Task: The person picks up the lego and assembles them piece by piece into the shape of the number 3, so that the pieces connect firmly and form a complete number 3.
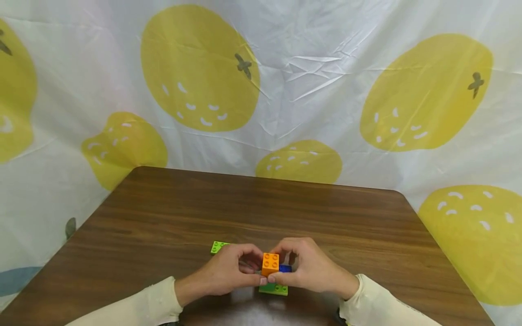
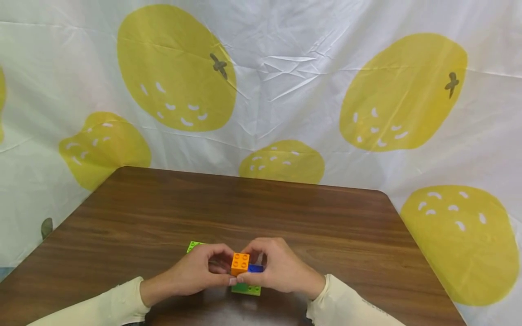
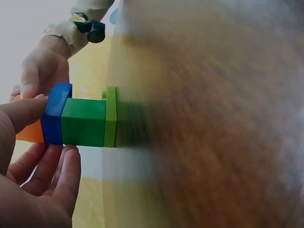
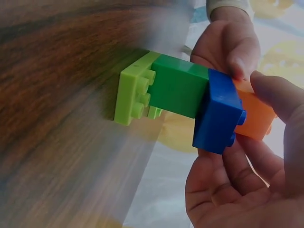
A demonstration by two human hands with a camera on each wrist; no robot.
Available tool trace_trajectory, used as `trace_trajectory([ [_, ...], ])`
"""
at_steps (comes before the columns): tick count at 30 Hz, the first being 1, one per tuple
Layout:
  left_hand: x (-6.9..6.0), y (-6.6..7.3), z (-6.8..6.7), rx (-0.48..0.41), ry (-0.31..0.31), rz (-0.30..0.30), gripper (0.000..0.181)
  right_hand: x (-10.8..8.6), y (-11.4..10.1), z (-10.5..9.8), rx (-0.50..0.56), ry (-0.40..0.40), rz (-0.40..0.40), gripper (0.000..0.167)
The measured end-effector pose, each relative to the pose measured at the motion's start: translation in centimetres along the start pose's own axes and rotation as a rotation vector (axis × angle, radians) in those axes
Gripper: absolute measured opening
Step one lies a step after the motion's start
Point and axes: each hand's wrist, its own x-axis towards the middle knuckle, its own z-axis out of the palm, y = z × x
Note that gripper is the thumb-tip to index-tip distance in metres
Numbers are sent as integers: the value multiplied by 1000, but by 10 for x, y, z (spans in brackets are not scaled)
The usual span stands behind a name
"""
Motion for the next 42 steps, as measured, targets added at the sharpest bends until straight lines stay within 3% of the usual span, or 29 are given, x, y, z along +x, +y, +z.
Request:
trace_trajectory([
  [5, 0, 1, -1, 2, -16, 7, 31, 1, 0, -1, -11, -10, -19, 27],
  [13, 0, 3, -3, 16, -30, -1, 30, 5, 2, -6, 48, 14, -57, 9],
  [22, -1, 2, -1, 21, -29, -12, 30, 25, 13, -12, 36, 44, -66, 9],
  [31, -1, 1, -1, 30, -21, -12, 29, 59, 26, -10, 16, -57, 30, 27],
  [42, -2, 4, -1, 35, 0, 3, 29, 94, 49, 7, 47, -204, -1, 36],
])
